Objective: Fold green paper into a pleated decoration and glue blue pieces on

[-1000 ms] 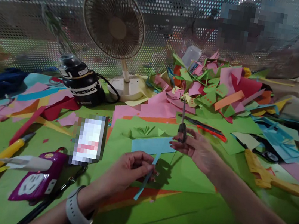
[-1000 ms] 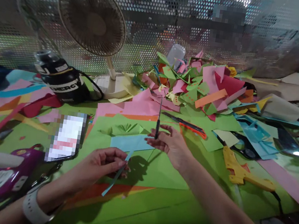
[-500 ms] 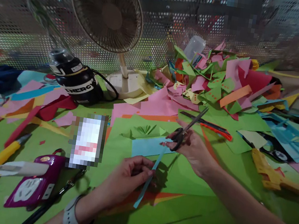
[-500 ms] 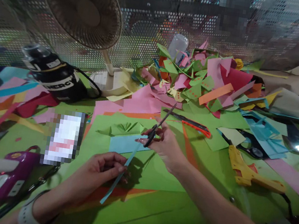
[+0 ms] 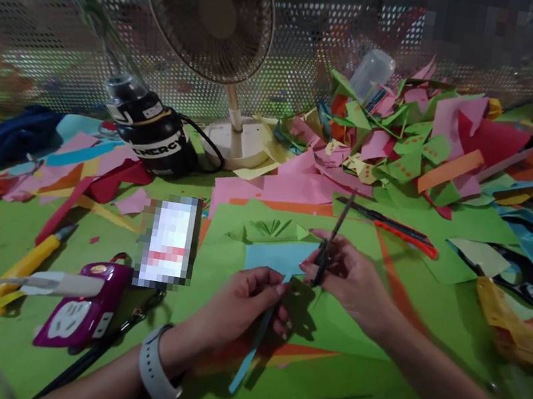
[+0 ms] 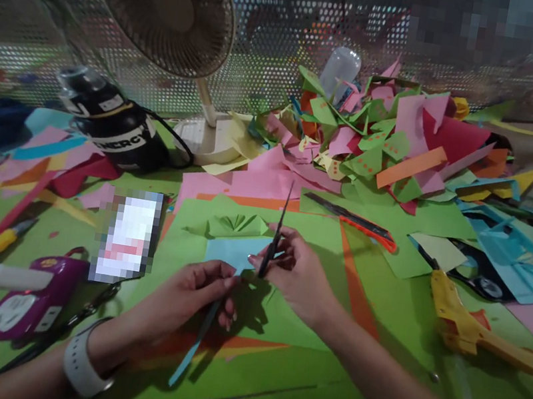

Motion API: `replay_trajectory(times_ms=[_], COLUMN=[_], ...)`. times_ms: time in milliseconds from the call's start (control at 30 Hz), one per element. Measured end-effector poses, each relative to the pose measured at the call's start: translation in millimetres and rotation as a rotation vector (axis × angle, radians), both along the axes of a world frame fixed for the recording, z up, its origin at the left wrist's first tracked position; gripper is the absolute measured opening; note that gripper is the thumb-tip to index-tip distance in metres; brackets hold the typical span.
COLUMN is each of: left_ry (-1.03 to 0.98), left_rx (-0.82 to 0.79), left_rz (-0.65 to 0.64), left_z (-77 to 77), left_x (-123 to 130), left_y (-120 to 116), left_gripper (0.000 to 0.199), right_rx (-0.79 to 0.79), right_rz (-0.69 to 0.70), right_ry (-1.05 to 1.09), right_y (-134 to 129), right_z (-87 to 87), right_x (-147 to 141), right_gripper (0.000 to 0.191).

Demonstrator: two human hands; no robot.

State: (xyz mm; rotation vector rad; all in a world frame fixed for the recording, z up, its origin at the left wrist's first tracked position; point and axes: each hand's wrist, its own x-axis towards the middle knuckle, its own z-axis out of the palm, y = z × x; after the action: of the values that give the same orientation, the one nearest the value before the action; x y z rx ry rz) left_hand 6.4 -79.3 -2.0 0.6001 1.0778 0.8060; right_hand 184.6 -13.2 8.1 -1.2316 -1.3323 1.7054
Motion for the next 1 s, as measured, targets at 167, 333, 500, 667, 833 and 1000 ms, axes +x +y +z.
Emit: replay_trajectory(times_ms=[167, 333, 500, 667, 833, 1000], left_ry=[0.069, 0.065, 0.046, 0.008, -0.019, -0.041], left_rx=[0.088, 0.115, 0.067, 0.015, 0.006, 0.038], left_rz=[0.029, 0.068, 0.104, 0.141, 0.133, 0.145], left_z=[-0.2, 1.3, 2.2, 3.9, 2.6, 0.1], left_x=[-16, -24, -26, -27, -28, -29], left_y=[2, 6, 8, 10, 10, 8], left_gripper=[0.034, 0.034, 0.035, 0.04, 0.039, 0.036], right_rx=[-0.168, -0.271, -0.294, -0.301, -0.312, -0.331], right_rz=[0.27, 0.407, 0.553, 0.602, 0.598, 0.589], right_ry=[-0.133, -0.184, -0.202, -0.242, -0.241, -0.236], right_y=[5, -4, -9, -9, -10, -14], right_z=[3.2, 7.4, 5.1, 5.5, 5.8, 3.7], right_x=[19, 25, 27, 25, 24, 25], right_gripper=[0.043, 0.035, 0.029, 0.028, 0.03, 0.03])
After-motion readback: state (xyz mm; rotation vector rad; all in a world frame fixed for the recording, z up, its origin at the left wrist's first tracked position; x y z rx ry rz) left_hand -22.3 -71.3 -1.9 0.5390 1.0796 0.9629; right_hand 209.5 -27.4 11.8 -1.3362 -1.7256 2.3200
